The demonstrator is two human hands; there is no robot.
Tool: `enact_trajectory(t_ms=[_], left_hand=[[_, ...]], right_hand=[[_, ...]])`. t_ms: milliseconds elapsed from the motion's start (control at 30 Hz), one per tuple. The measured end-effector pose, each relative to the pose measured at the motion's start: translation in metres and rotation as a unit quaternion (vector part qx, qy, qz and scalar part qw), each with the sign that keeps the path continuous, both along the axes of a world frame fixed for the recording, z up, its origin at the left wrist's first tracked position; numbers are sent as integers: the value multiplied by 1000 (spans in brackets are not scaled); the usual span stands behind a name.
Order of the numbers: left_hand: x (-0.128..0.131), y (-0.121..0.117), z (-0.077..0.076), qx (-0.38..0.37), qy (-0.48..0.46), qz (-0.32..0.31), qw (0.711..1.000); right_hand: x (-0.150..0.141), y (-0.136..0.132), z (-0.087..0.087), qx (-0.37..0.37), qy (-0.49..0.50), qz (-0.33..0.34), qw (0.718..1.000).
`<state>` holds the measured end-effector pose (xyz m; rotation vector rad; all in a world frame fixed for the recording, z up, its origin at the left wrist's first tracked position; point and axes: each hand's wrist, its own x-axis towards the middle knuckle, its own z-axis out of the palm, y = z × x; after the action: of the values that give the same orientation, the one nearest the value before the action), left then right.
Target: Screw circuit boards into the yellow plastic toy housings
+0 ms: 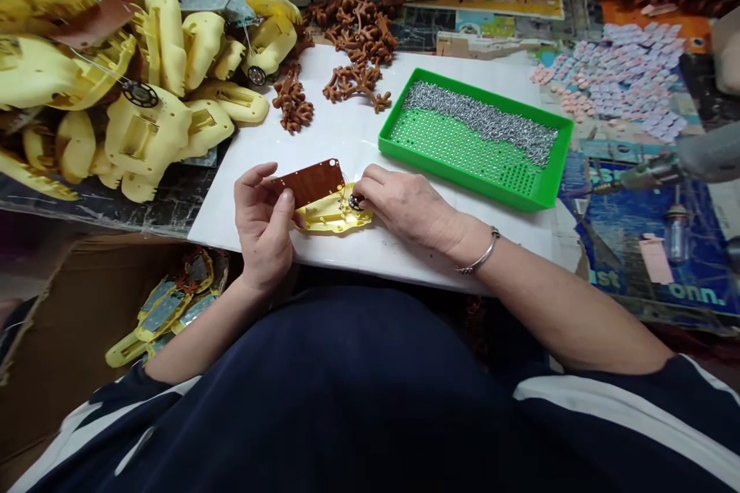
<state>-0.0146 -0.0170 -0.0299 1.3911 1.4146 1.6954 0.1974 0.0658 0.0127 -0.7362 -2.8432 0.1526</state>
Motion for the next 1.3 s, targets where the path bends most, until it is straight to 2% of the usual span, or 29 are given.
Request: enact_trajectory(t_ms=[200,400,567,733,900,967,1100,1167,1300], left_hand=[[1,-2,1,-8,-5,-3,1000],[2,-3,3,-15,-13,-6,1000],[2,-3,2,-19,-12,-10,1000],[2,-3,3,-7,2,-12,1000],[-2,0,5,1,13,-12,1000],[-4,2,7,20,22,-12,999],[-2,2,13,35,34,-20,999],[3,1,19,27,31,-34,999],[13,-1,28,20,5,-92,996]], right_hand=[[-5,2,8,-13,-71,-7,997],[-16,-2,27,3,-167,-5,986],[-22,0,37,10,-187,21,982],[-26,7,35,-13,-155,77,985],[-19,5,33,-44,-144,35,988],[-13,2,35,-29,-102,-9,994],[-13,-4,38,-3,66,-82,994],[-20,-9,36,-6,115,-71,991],[-33,-14,19,-1,133,-30,991]])
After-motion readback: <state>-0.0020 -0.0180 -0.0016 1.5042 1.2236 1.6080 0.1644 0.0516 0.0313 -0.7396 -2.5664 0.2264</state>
